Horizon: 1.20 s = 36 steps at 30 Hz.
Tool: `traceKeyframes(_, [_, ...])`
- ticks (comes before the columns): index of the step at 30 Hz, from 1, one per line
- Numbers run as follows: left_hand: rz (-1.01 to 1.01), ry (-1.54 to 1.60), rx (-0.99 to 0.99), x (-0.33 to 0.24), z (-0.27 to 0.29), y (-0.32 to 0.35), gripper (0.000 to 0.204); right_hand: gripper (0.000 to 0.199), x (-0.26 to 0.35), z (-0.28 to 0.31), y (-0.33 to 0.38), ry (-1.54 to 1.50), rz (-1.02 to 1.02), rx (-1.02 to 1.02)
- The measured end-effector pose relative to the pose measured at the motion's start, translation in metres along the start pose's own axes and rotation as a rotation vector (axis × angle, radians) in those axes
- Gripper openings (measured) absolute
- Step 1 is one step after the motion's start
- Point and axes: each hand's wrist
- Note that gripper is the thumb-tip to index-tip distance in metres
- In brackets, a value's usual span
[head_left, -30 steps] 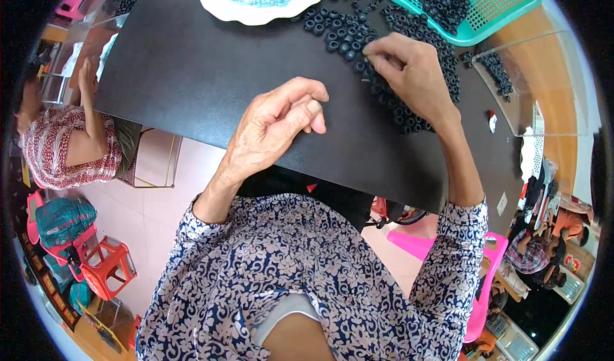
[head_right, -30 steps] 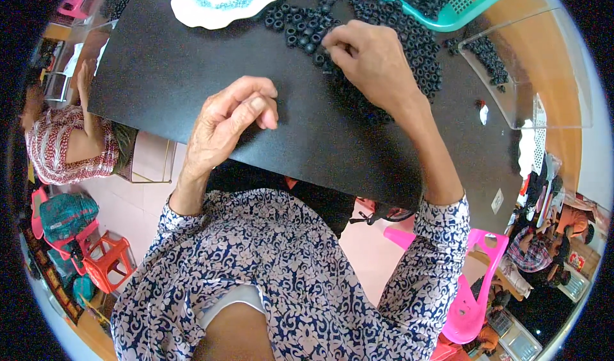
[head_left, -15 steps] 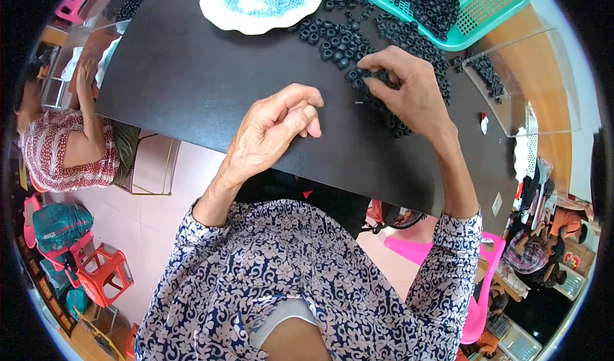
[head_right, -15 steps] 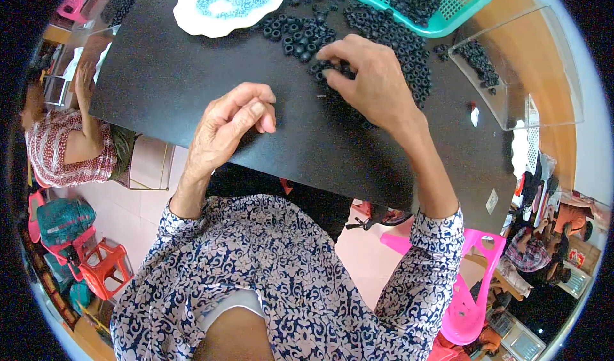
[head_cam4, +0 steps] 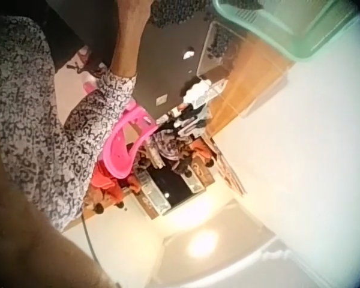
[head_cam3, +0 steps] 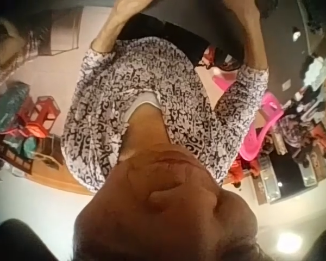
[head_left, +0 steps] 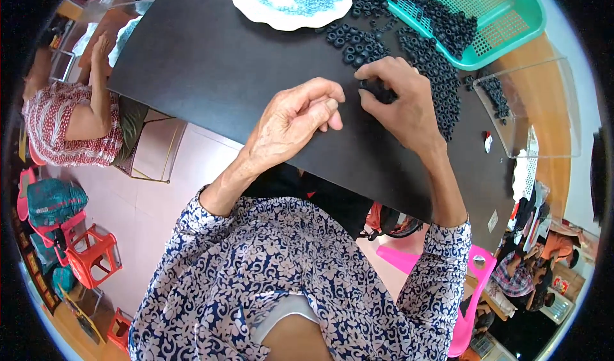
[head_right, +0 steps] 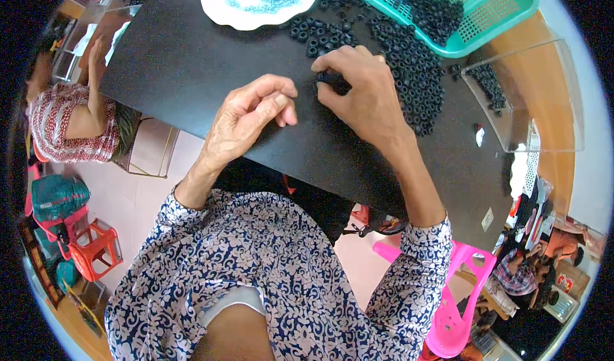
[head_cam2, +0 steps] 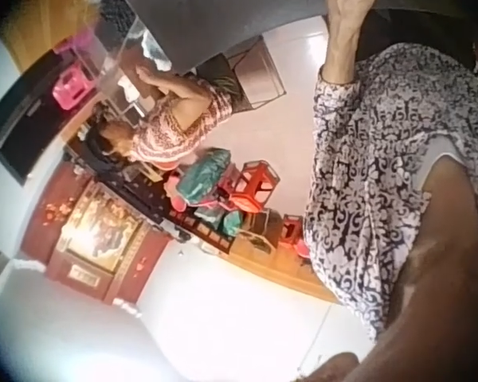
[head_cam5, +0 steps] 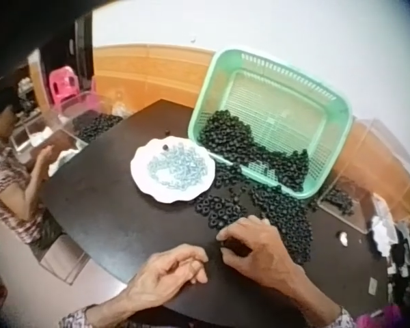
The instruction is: Manually inserting small light blue beads into black plastic ring components at a workstation.
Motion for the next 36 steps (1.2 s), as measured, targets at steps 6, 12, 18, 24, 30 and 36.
traceKeyframes(6, [0.055, 0.111, -0.152, 0.0, -0.006, -0.006, 0.02, 0.044, 0.031, -0.002, -0.007, -0.141, 0.004, -0.115])
traceKeyframes(12, [0.095, 0.277, -0.146, 0.002, -0.005, -0.009, 0.023, 0.045, 0.038, -0.01, -0.006, -0.142, 0.033, -0.184])
traceKeyframes(18, [0.081, 0.354, -0.087, 0.009, 0.0, -0.01, 0.026, 0.029, 0.03, -0.024, -0.007, -0.236, 0.083, -0.256])
traceKeyframes(24, [0.186, 0.584, -0.085, 0.006, 0.002, -0.01, 0.029, 0.033, 0.031, -0.024, -0.006, -0.432, -0.046, -0.23])
traceKeyframes(30, [0.179, 0.554, -0.033, 0.007, 0.007, -0.011, 0.032, 0.034, 0.031, -0.029, -0.004, -0.426, 0.004, -0.264])
traceKeyframes(36, [0.228, 0.531, -0.082, 0.004, 0.006, -0.009, 0.027, 0.029, 0.031, -0.027, 0.0, -0.443, -0.052, -0.203])
Point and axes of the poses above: each hand's wrist, its own y-axis away from the middle knuckle, its own z-axis out of the back of the hand, x = y × z, and after that the axes turned 4 degrees about -x, right-handed
